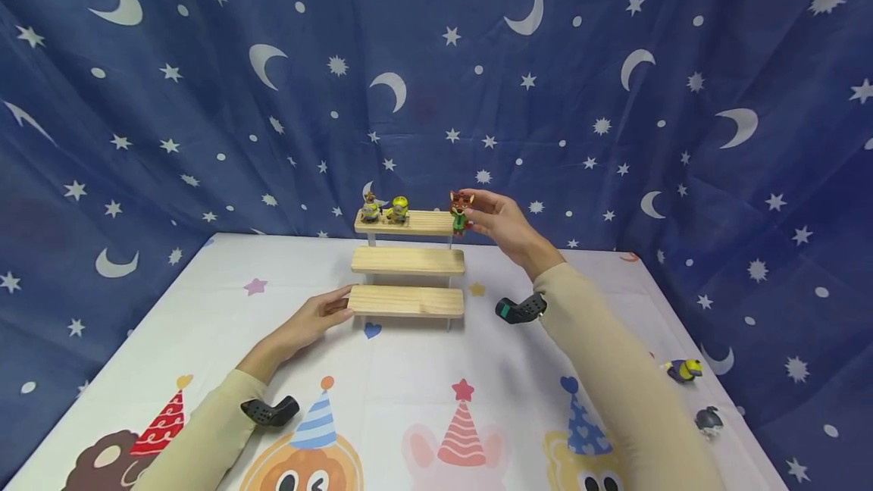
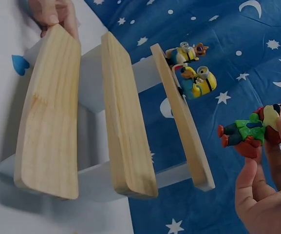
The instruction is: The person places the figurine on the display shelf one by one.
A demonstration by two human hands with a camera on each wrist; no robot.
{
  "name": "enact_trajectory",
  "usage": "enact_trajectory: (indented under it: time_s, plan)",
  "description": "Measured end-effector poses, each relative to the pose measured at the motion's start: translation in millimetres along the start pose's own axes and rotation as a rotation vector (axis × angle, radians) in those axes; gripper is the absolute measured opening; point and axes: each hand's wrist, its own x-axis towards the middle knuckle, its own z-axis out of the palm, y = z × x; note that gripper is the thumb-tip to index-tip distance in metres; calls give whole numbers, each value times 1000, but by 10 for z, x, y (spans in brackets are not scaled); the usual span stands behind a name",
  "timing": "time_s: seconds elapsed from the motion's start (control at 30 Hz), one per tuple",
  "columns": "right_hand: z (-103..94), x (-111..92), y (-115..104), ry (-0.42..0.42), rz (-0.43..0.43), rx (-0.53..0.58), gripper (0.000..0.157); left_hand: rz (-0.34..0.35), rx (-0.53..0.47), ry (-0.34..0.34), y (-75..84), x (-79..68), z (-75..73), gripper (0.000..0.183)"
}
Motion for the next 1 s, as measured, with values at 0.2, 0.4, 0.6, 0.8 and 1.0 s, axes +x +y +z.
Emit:
enact_trajectory:
  time_s: [0.2,0.4,0.6,0.8,1.0]
  plan:
    - [98,164,-12,25,-1,16,50,6,-6,-2,4,0,-12,71]
    - [173,337,16,15,0,40,51,6,4,-2,-18,2,-5,71]
    - [242,475,22,18,1,48,52,-4,0,3,-10,4,-14,71]
    - [293,555,45,32,-5,48,51,4,4,1,-3,0,-10,71]
    - [319,617,63,25,-21,30,50,5,3,-1,-13,15,0,70]
